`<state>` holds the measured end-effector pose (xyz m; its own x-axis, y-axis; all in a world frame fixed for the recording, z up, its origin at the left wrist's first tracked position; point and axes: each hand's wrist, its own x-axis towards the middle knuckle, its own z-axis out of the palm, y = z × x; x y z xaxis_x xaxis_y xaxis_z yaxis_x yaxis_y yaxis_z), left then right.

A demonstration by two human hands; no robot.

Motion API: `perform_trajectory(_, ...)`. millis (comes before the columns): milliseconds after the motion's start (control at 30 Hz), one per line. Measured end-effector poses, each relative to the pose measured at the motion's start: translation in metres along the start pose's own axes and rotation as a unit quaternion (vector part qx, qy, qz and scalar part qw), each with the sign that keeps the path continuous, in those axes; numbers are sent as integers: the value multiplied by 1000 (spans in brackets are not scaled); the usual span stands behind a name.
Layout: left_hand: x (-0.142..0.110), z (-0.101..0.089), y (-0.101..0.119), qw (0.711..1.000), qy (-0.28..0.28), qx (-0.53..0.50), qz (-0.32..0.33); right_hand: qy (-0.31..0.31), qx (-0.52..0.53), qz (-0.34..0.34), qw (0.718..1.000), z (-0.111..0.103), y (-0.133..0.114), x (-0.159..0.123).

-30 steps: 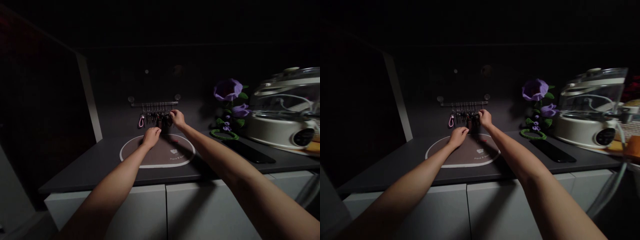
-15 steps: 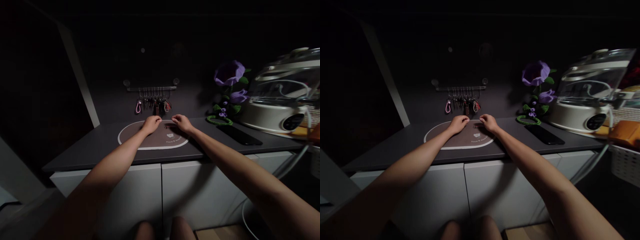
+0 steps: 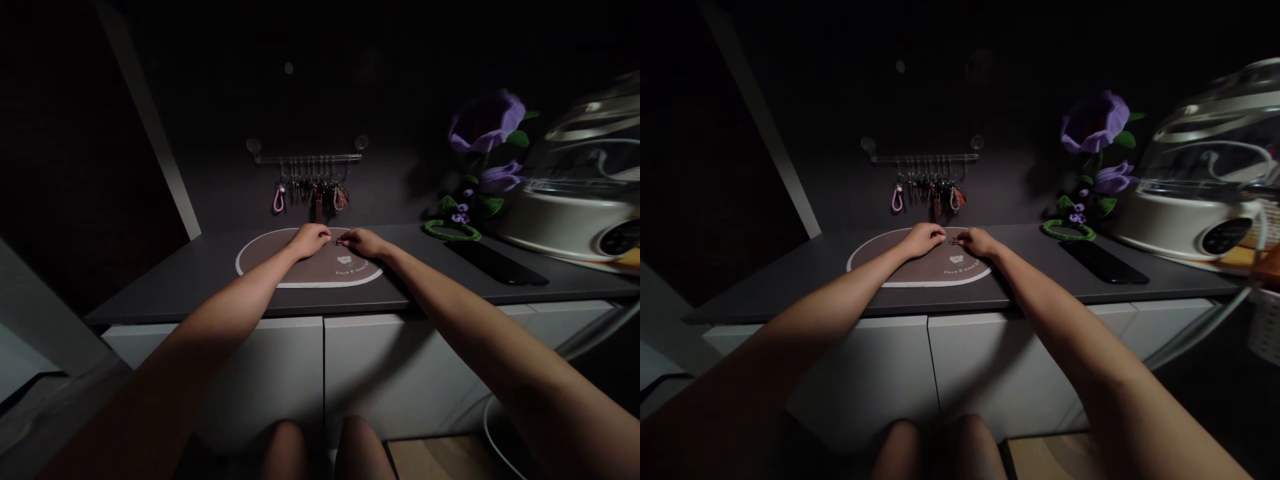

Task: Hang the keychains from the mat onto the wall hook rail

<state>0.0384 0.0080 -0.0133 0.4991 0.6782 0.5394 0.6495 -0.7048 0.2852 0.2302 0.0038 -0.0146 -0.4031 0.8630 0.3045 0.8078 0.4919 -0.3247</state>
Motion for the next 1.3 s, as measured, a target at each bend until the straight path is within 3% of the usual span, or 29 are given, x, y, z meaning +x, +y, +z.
perform_trajectory(100, 0, 0, 1, 1000, -15, -5, 6, -27, -36, -10, 999, -3, -3, -1)
perform_trajectory(367, -1, 0, 0, 999, -41, -8, 27, -27, -126, -57, 990, -7, -10, -3)
perform_trajectory(633, -1, 2, 0, 999, -36, -15, 23, -27, -205, -49, 977, -6, -22, -3)
perform_trajectory(1033, 2, -4, 11, 993, 114, -29, -3, 110, -141, -61, 982, -1, -34, -5)
perform_trajectory(1167, 6, -2, 9, 980, 152, -120, -38, 158, -119, -73, 978, 1, -37, -5)
perform_trajectory(1300, 10, 3, 3, 950, 162, -255, -82, 183, -89, -95, 974, 3, -37, -6)
